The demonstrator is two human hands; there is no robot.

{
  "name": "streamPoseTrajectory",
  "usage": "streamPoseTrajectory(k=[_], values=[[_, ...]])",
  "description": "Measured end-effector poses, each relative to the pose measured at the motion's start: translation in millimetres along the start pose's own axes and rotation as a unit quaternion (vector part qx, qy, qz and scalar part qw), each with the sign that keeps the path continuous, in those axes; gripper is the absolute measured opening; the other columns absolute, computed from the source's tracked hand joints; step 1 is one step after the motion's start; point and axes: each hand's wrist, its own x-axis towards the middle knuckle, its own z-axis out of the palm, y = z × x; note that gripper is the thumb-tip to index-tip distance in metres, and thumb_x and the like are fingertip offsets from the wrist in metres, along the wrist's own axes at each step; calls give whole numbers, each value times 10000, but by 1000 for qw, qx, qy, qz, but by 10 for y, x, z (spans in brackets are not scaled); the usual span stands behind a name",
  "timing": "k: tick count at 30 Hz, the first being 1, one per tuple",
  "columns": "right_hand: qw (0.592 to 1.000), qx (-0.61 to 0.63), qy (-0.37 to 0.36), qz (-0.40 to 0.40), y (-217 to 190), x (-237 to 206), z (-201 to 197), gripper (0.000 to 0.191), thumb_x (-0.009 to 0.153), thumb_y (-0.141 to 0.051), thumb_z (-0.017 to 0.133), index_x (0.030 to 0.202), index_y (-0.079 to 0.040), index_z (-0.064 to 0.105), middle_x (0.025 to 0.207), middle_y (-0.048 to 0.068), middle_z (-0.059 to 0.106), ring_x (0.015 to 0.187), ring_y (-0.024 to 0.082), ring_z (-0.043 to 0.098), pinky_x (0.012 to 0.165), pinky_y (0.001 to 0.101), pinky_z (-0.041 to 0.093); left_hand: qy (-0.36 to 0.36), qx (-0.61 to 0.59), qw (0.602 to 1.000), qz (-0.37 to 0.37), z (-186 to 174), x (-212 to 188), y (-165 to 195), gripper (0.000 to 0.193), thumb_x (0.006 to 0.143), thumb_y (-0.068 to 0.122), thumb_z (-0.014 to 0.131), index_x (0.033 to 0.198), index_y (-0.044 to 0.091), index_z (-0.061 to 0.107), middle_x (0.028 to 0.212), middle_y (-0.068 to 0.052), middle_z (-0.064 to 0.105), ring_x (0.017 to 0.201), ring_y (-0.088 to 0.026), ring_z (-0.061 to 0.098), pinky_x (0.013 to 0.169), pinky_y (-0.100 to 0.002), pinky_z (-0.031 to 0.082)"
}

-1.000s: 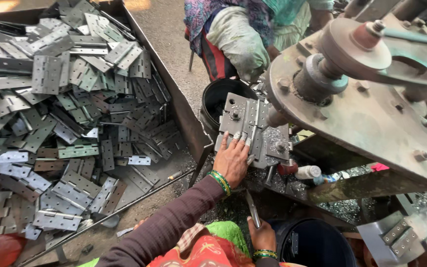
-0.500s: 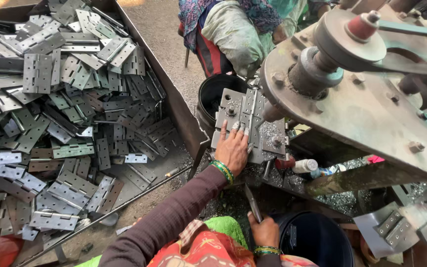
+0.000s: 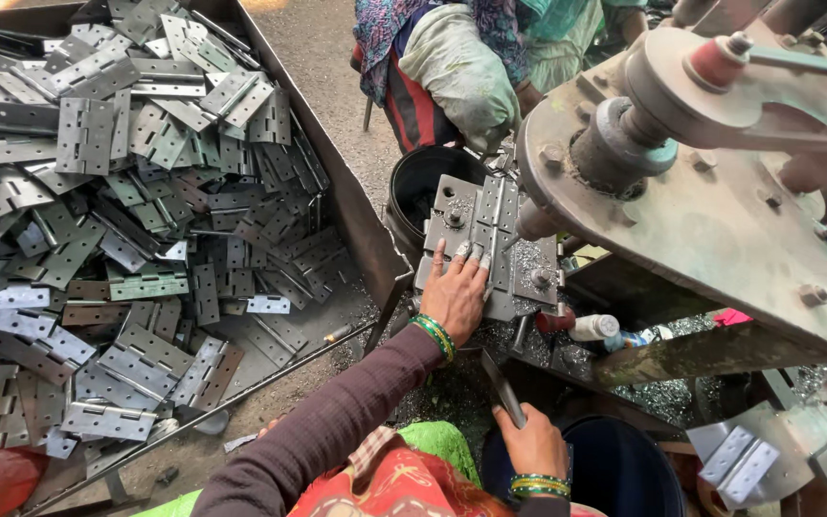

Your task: The person repeatedly picks metal hinges from a bin, places them on a grinding machine, and operates a lever to grind the edges. The person handles the hinges one at a time and returns them to the bin after processing.

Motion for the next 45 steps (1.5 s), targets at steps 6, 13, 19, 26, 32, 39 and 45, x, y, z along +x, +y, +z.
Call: streamPoseTrajectory(k=[6, 13, 19, 26, 32, 39, 45], values=[[988, 128, 78, -32, 317, 155, 845, 430, 831, -542, 678, 976, -151, 781, 838, 223, 741, 876, 442, 716, 746, 488, 563, 79, 22, 997, 16, 58, 37, -43, 477, 971, 238, 467, 1400, 32, 504, 1439, -163, 526, 1406, -298, 434, 1233, -601, 62], [999, -8, -15, 31, 240, 196, 409, 558, 869, -655, 682, 947, -116, 802, 903, 239, 750, 928, 437, 709, 805, 483, 560, 23, 50, 998, 12, 95, 84, -98, 547, 951, 210, 422, 1480, 74, 445, 1519, -137, 493, 1457, -291, 387, 1229, -632, -5], [1000, 17, 16, -5, 27, -58, 46, 519, 842, -622, 631, 916, -124, 754, 843, 204, 778, 861, 430, 749, 778, 517, 565, -13, 52, 999, 7, 142, 312, -147, 517, 979, 235, 443, 1466, 64, 451, 1481, -137, 505, 1443, -308, 383, 1215, -662, -42], [997, -1, 64, 30, 72, -53, 417, 555, 850, -654, 651, 949, -122, 777, 912, 255, 747, 954, 466, 699, 831, 523, 546, 37, 53, 998, 11, 72, 184, -139, 495, 948, 253, 484, 1399, 53, 522, 1451, -126, 549, 1431, -302, 426, 1227, -643, -4], [1000, 2, 1, -28, 1, -36, -27, 522, 848, -632, 616, 927, -133, 744, 891, 190, 765, 913, 434, 723, 789, 513, 557, 26, 47, 999, 1, 47, 260, -125, 459, 992, 237, 457, 1407, 50, 519, 1414, -127, 567, 1415, -298, 435, 1236, -651, -4], [1000, 1, 8, 26, -42, -97, 19, 510, 865, -615, 625, 857, -112, 708, 816, 186, 766, 841, 424, 744, 758, 508, 555, 70, 34, 997, 6, 36, 259, -125, 510, 946, 219, 495, 1425, 47, 515, 1383, -116, 589, 1442, -298, 433, 1232, -638, 21], [991, 109, 78, -30, 180, 116, 724, 464, 852, -572, 649, 928, -122, 735, 813, 247, 728, 871, 466, 707, 731, 516, 550, 98, 50, 994, 13, 94, 305, -131, 503, 918, 219, 494, 1397, 67, 522, 1415, -127, 569, 1421, -287, 414, 1230, -634, 15]])
